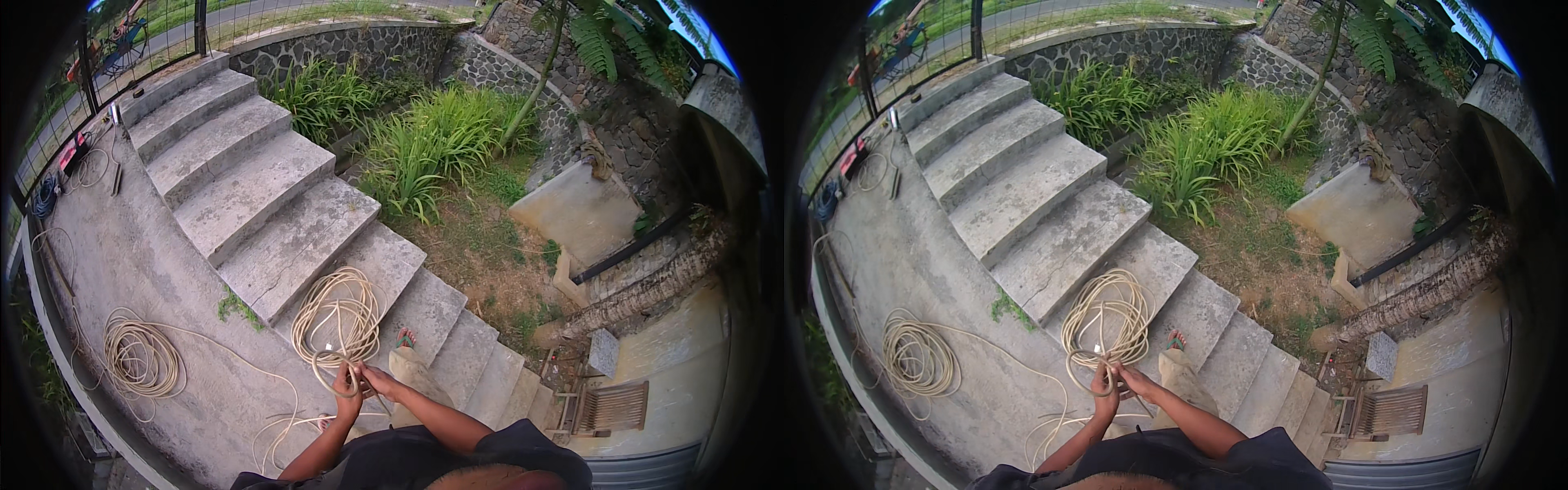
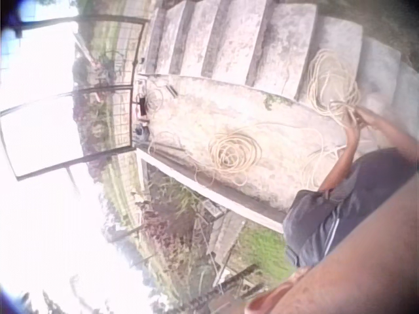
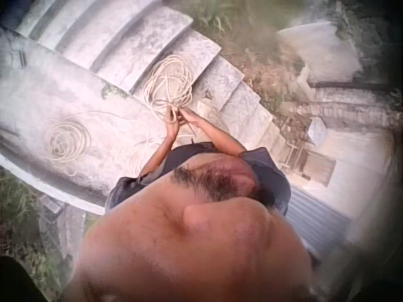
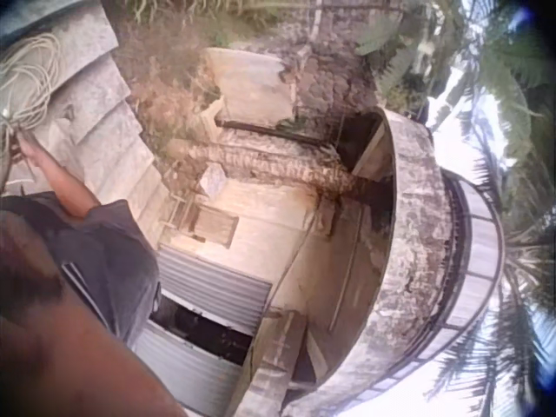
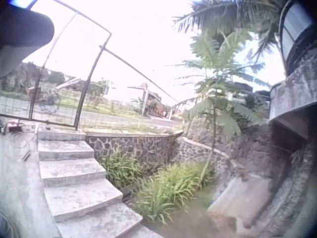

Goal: The person enters a storage room to unplug an extension cord from a power strip and then coils the long cable into a loop by hand while standing on a concrete outdoor walkway.

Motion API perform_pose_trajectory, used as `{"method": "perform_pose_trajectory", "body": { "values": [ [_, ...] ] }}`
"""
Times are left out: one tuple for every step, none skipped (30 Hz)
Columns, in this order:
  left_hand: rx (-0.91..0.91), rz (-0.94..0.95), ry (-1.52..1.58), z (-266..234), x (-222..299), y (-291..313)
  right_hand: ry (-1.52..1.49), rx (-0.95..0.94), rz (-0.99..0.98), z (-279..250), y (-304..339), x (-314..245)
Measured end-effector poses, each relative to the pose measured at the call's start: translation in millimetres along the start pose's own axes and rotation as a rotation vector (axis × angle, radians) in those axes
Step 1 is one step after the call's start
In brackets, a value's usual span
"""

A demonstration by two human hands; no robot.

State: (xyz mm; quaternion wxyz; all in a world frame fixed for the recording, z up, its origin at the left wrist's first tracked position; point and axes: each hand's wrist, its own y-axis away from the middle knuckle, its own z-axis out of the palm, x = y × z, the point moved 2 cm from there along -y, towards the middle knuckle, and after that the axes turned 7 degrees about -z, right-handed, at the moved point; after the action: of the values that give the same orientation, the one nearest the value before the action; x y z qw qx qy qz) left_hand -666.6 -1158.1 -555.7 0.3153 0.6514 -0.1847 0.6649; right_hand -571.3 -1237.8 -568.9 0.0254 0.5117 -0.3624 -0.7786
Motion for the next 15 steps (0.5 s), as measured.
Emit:
{"method": "perform_pose_trajectory", "body": {
  "values": [
    [0.026, -0.027, 0.048, -1.3, -4.7, -10.2, -0.010, -0.084, 0.011, -5.8, 4.3, 2.2],
    [0.050, -0.047, 0.100, -3.3, -4.7, -23.1, -0.015, -0.166, 0.017, -14.1, 8.5, 5.9],
    [0.091, -0.135, 0.029, -10.1, 2.4, -37.1, 0.094, -0.205, -0.041, -23.4, 9.6, 15.5],
    [0.192, 0.082, -0.243, -15.4, 11.7, -52.1, 0.158, -0.186, -0.063, -34.9, 3.1, 26.2],
    [0.297, 0.291, -0.523, -22.5, 17.7, -63.0, 0.215, -0.172, -0.079, -43.3, -5.8, 39.2],
    [0.401, 0.509, -0.804, -22.3, 28.1, -72.2, 0.273, -0.157, -0.105, -45.0, -10.8, 30.9],
    [0.411, 0.436, -0.763, -18.7, 37.3, -75.8, 0.267, 0.026, -0.331, -43.3, -7.3, 18.8],
    [0.295, 0.414, -0.627, -11.4, 35.9, -86.7, 0.373, 0.159, -0.432, -50.9, -18.5, 9.3],
    [0.169, 0.387, -0.493, -3.4, 28.9, -97.1, 0.470, 0.303, -0.527, -61.8, -31.8, 5.6],
    [0.032, 0.340, -0.365, 3.8, 20.8, -94.3, 0.556, 0.452, -0.600, -74.6, -41.9, 15.1],
    [-0.106, 0.198, -0.318, 14.4, 20.0, -83.6, 0.443, 0.592, -0.587, -98.5, -58.5, 28.5],
    [-0.237, 0.065, -0.263, 27.1, 27.0, -74.8, 0.335, 0.729, -0.579, -125.1, -72.0, 32.4],
    [-0.311, 0.071, -0.251, 32.2, 38.6, -63.5, 0.260, 0.823, -0.534, -145.3, -74.0, 26.4],
    [-0.321, 0.016, -0.116, 37.0, 32.9, -54.2, 0.191, 0.913, -0.495, -166.2, -73.6, 8.3],
    [-0.285, -0.074, -0.082, 24.2, 24.9, -50.4, -0.018, 0.890, -0.449, -154.6, -61.0, -33.6]
  ]
}}
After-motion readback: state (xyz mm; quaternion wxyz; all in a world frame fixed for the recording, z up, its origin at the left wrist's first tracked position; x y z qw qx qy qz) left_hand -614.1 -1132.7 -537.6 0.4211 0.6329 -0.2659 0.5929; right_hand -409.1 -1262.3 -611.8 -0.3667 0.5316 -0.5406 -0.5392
